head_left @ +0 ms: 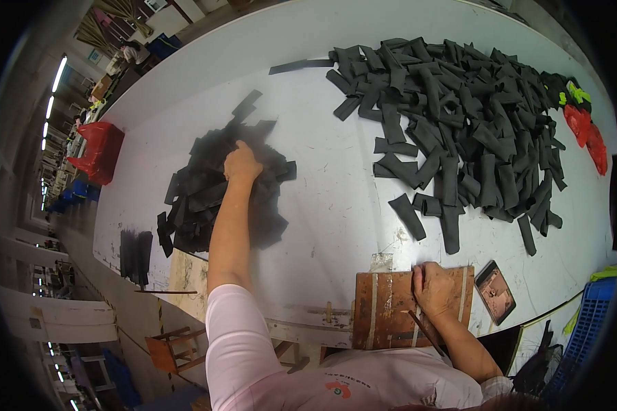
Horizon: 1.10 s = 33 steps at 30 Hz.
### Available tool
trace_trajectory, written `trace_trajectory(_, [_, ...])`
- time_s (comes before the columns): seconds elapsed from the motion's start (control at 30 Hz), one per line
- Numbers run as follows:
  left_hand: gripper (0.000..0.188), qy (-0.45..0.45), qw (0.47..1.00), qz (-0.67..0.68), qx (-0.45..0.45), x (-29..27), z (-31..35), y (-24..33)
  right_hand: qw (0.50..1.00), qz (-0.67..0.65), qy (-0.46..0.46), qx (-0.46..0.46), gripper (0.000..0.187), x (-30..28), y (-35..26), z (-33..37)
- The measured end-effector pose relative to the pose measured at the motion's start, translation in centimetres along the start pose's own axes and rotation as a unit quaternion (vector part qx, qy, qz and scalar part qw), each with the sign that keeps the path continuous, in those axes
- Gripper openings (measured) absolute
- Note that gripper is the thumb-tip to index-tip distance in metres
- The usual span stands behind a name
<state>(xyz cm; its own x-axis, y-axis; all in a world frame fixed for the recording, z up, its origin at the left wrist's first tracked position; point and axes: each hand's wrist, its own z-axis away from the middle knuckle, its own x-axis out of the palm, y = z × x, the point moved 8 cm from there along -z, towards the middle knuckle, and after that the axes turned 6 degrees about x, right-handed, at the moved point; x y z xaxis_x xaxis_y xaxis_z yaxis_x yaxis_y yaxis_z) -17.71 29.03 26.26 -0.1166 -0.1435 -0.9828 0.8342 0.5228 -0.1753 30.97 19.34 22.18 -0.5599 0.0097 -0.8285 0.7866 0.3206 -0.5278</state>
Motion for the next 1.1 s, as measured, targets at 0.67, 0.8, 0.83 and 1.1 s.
trace_trajectory(0.67, [0.034,0.183,0.978,-0.013,0.101,-6.0,4.8,1.5,1.0,-0.009,-0.001,-0.001,0.012,0.0,0.0,0.0])
trace_trajectory(0.8, [0.048,0.193,0.967,0.009,0.167,-5.7,9.2,4.9,1.0,-0.017,0.006,-0.003,0.014,-0.1,0.1,0.0])
trace_trajectory(0.83, [0.05,0.192,0.963,0.011,0.186,-5.4,10.6,5.9,1.0,-0.012,0.005,-0.001,0.014,-0.1,0.1,0.0])
trace_trajectory(1.1, [0.062,0.167,0.928,0.106,0.317,-2.5,23.5,12.2,1.0,-0.002,0.005,0.001,0.016,-0.4,-0.1,0.2])
